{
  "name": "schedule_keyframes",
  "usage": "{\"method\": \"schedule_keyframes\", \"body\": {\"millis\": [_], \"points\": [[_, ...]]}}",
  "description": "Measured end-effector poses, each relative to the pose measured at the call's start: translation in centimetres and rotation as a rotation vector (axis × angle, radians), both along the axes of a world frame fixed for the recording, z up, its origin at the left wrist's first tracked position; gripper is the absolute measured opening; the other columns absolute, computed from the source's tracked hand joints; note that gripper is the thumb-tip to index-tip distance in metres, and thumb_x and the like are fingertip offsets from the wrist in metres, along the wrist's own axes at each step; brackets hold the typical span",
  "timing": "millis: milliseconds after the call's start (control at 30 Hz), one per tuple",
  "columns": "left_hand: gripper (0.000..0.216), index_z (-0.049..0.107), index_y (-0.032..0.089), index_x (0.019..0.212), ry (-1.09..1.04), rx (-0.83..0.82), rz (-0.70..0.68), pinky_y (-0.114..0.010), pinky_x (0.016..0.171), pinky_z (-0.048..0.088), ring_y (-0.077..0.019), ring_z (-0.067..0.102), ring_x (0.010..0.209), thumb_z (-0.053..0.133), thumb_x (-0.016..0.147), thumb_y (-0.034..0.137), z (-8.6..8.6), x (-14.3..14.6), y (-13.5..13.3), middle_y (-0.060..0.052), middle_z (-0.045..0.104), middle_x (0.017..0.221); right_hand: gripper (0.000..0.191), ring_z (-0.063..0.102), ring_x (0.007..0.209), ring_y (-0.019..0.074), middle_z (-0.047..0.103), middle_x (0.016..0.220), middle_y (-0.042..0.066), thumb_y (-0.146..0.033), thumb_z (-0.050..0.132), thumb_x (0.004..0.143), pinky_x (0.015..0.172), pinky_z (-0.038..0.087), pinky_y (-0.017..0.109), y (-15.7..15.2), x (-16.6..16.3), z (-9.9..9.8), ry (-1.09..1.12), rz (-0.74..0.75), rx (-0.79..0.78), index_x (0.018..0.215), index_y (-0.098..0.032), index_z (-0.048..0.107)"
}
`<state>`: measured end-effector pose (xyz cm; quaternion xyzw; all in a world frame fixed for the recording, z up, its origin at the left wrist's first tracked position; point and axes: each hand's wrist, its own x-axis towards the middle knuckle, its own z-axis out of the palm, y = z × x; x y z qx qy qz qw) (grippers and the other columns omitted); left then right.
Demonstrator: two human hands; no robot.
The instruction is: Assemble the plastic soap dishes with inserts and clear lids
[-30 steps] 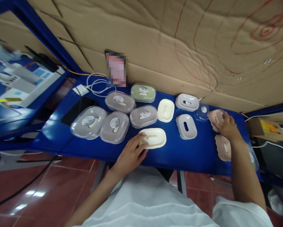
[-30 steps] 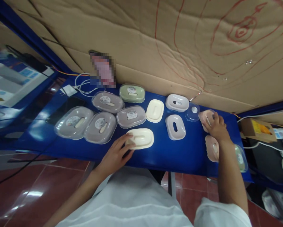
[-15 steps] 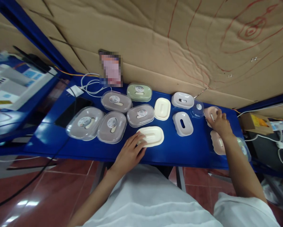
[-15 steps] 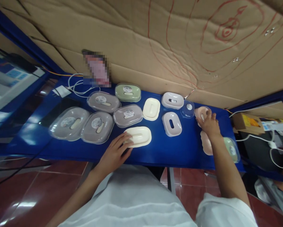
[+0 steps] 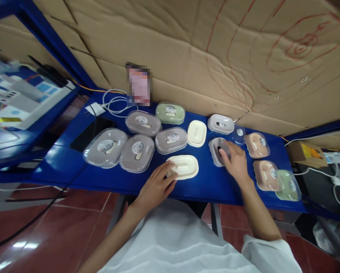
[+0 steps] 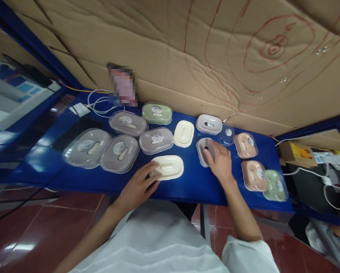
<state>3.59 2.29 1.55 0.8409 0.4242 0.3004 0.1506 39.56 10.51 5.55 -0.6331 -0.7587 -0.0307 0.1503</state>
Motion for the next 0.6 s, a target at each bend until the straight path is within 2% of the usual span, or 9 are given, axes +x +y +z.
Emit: {"method": "schedule_keyframes", "body": {"millis": [67, 133, 233, 333, 433, 500, 600], "points": [[0.021, 0.069, 0.021, 0.121, -0.008, 0.005, 0.028, -0.053, 0.119, 0.055, -0.0329, 0.054, 0.149, 0.064, 0.102, 0.014, 0.1, 0.0, 0.0, -0.016, 0.058, 0.151, 0.052, 0.066, 0.133, 0.0320, 0.072, 0.143, 0.013, -0.056, 0.042, 0.112, 0.112, 0.049, 0.049, -0.9, -0.6, -0.1, 0.053, 0.053, -0.057, 0.145, -0.022, 0.065], [0.021, 0.069, 0.021, 0.121, -0.019, 0.010, 0.047, -0.054, 0.118, 0.055, -0.0340, 0.053, 0.149, 0.064, 0.102, 0.014, 0.2, 0.0, 0.1, -0.017, 0.056, 0.152, 0.051, 0.066, 0.133, 0.0312, 0.073, 0.142, 0.013, -0.055, 0.041, 0.112, 0.113, 0.049, 0.049, -1.0, -0.1, 0.1, 0.083, 0.042, -0.058, 0.141, -0.023, 0.067], [0.023, 0.069, 0.021, 0.122, -0.015, 0.001, 0.029, -0.055, 0.118, 0.056, -0.0341, 0.053, 0.149, 0.063, 0.102, 0.013, 0.3, 0.1, 0.2, -0.017, 0.057, 0.151, 0.054, 0.064, 0.136, 0.0347, 0.069, 0.147, 0.015, -0.057, 0.042, 0.111, 0.113, 0.048, 0.053, -0.3, 0.8, 0.6, 0.051, -0.058, 0.005, 0.142, -0.021, 0.067], [0.023, 0.070, 0.022, 0.123, -0.013, -0.017, 0.021, -0.054, 0.118, 0.056, -0.0335, 0.054, 0.149, 0.064, 0.102, 0.013, 0.2, 0.1, 0.3, -0.016, 0.057, 0.151, 0.060, 0.063, 0.136, 0.0386, 0.066, 0.151, 0.018, -0.060, 0.049, 0.108, 0.112, 0.049, 0.057, -0.1, 0.3, 0.4, -0.040, -0.037, -0.035, 0.150, -0.019, 0.061], [0.023, 0.071, 0.023, 0.123, -0.020, -0.021, 0.038, -0.053, 0.118, 0.056, -0.0329, 0.055, 0.147, 0.065, 0.103, 0.015, 0.0, 0.1, 0.2, -0.016, 0.057, 0.152, 0.055, 0.067, 0.133, 0.0365, 0.068, 0.148, 0.018, -0.045, 0.050, 0.110, 0.115, 0.047, 0.059, -1.0, -1.3, -0.5, -0.069, 0.060, -0.071, 0.158, -0.019, 0.053], [0.022, 0.071, 0.023, 0.123, -0.016, -0.018, 0.042, -0.053, 0.119, 0.056, -0.0327, 0.054, 0.149, 0.064, 0.104, 0.015, -0.1, 0.0, 0.1, -0.015, 0.058, 0.151, 0.049, 0.069, 0.131, 0.0326, 0.071, 0.145, 0.015, -0.031, 0.046, 0.111, 0.116, 0.048, 0.056, -2.0, -2.1, -0.8, -0.010, 0.120, -0.046, 0.158, -0.021, 0.054], [0.026, 0.069, 0.024, 0.129, -0.012, -0.013, 0.033, -0.049, 0.116, 0.059, -0.0321, 0.055, 0.149, 0.064, 0.105, 0.018, -0.3, 0.0, -0.1, -0.014, 0.059, 0.151, 0.051, 0.068, 0.134, 0.0287, 0.071, 0.145, 0.011, -0.018, 0.047, 0.109, 0.113, 0.053, 0.051, -4.0, -2.9, -0.5, 0.124, 0.258, -0.013, 0.158, -0.026, 0.054]]}}
